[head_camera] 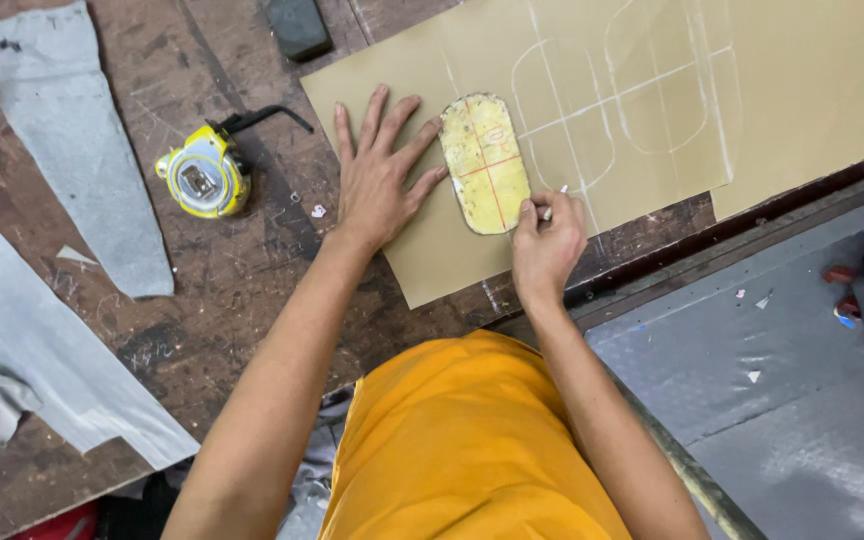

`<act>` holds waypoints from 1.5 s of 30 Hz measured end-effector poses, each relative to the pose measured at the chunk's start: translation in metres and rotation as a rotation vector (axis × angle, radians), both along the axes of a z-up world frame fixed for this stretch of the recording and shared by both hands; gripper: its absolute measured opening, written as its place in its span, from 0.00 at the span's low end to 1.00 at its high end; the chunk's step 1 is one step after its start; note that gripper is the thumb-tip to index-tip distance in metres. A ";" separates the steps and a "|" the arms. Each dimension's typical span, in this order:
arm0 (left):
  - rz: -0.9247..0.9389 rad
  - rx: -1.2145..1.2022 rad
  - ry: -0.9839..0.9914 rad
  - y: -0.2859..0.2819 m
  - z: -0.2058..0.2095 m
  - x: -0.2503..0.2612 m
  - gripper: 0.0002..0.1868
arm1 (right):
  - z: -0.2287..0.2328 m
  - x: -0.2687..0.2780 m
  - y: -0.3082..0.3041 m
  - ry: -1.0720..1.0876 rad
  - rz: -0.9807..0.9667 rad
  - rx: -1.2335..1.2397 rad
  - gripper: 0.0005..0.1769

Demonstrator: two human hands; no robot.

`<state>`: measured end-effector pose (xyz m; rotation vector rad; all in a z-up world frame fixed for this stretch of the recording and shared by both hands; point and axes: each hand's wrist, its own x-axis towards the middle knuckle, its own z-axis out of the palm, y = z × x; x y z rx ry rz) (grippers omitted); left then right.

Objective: The person places a yellow pattern template on a large sheet of cardboard and traces its outline with a white marking tool. They use a straight edge to draw straight lines and repeatedly reposition the template to trace multiple identical shapes on the cardboard.

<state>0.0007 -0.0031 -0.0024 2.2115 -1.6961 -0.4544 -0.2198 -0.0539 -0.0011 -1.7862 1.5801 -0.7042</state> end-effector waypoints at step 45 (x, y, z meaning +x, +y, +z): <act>0.057 0.122 -0.048 0.002 0.007 -0.023 0.58 | 0.018 -0.008 0.009 0.222 0.276 0.054 0.41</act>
